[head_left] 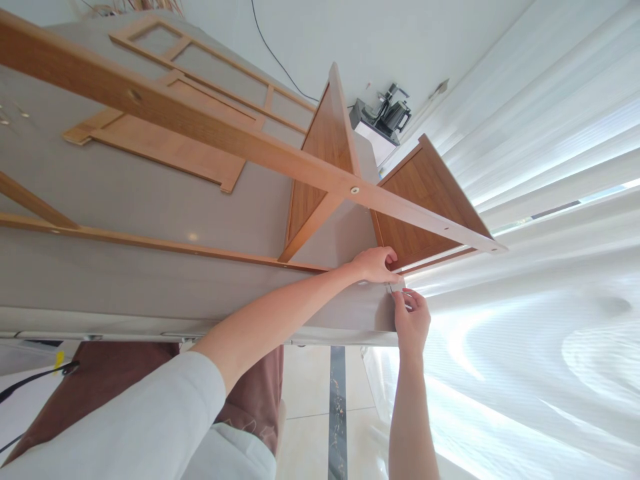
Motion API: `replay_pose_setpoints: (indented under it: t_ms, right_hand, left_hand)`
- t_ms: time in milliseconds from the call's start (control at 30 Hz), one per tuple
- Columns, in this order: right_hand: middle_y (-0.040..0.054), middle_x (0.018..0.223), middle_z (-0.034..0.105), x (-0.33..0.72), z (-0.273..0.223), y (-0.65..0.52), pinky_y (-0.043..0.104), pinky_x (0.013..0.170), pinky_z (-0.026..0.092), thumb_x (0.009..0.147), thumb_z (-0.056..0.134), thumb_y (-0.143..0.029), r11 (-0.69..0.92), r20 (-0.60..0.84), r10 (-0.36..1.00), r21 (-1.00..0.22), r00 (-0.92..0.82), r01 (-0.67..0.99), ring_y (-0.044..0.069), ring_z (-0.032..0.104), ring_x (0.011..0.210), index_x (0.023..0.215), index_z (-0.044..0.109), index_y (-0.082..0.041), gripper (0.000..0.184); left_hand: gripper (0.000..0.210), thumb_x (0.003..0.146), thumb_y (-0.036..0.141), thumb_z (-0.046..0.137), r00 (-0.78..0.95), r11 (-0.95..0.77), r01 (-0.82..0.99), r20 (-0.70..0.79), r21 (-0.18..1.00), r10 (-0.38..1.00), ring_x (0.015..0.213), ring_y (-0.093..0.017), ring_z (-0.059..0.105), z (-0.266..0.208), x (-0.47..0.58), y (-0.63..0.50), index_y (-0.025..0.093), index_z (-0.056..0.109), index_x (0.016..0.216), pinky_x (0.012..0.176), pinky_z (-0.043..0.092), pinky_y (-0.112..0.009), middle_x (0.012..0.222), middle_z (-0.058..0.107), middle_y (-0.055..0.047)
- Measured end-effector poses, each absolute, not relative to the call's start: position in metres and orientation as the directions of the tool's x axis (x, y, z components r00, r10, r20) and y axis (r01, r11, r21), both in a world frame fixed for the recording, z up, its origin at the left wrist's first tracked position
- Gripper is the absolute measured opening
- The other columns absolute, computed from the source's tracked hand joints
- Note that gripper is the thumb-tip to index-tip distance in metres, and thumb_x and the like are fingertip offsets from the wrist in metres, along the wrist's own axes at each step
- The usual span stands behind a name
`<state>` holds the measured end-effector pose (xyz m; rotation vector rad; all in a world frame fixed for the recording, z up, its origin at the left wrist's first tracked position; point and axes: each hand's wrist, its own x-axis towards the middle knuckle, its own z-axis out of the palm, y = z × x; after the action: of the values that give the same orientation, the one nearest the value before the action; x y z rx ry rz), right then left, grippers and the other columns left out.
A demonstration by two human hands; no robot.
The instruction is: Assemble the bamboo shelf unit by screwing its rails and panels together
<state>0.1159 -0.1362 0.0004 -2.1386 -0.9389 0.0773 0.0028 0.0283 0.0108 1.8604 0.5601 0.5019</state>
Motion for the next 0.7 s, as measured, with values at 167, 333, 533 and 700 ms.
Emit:
replay_pose_setpoints:
  t_ms: [167, 333, 533, 700]
  right_hand:
    - [0.0081, 0.101, 0.072, 0.102, -0.003, -0.137, 0.031, 0.073, 0.046, 0.085, 0.061, -0.054, -0.407, 0.338, 0.639, -0.614, 0.691, 0.676, 0.017, 0.063, 0.078, 0.103, 0.063, -0.020, 0.039]
    - [0.0072, 0.101, 0.071, 0.098, -0.005, -0.136, 0.030, 0.072, 0.046, 0.088, 0.058, -0.051, -0.392, 0.384, 0.646, -0.575, 0.660, 0.718, 0.017, 0.062, 0.078, 0.103, 0.061, -0.021, 0.033]
    - [0.0067, 0.101, 0.071, 0.098, -0.004, -0.136, 0.030, 0.072, 0.047, 0.089, 0.057, -0.050, -0.387, 0.405, 0.656, -0.544, 0.637, 0.745, 0.017, 0.062, 0.079, 0.102, 0.061, -0.021, 0.032]
    - [0.0076, 0.100, 0.071, 0.099, -0.005, -0.136, 0.030, 0.073, 0.047, 0.090, 0.055, -0.052, -0.394, 0.416, 0.652, -0.528, 0.634, 0.752, 0.018, 0.063, 0.080, 0.102, 0.061, -0.021, 0.034]
  left_hand:
    - [0.058, 0.071, 0.054, 0.076, 0.802, -0.314, 0.145, 0.074, 0.938, 0.592, 0.113, -0.019, 0.064, 0.010, 0.003, 0.029, 0.024, 0.056, 0.118, 0.097, 0.050, -0.028, 0.128, 0.066, 0.000]
    - [0.057, 0.071, 0.053, 0.076, 0.801, -0.313, 0.144, 0.075, 0.939, 0.594, 0.113, -0.020, 0.064, 0.011, 0.003, 0.028, 0.025, 0.056, 0.117, 0.097, 0.049, -0.028, 0.129, 0.066, 0.000]
    - [0.058, 0.071, 0.053, 0.076, 0.799, -0.313, 0.142, 0.078, 0.939, 0.596, 0.113, -0.020, 0.064, 0.011, 0.003, 0.028, 0.024, 0.057, 0.117, 0.098, 0.049, -0.029, 0.127, 0.066, 0.000]
    - [0.059, 0.071, 0.053, 0.076, 0.801, -0.313, 0.143, 0.076, 0.939, 0.593, 0.112, -0.020, 0.064, 0.010, 0.003, 0.028, 0.024, 0.057, 0.118, 0.097, 0.050, -0.029, 0.129, 0.066, -0.001]
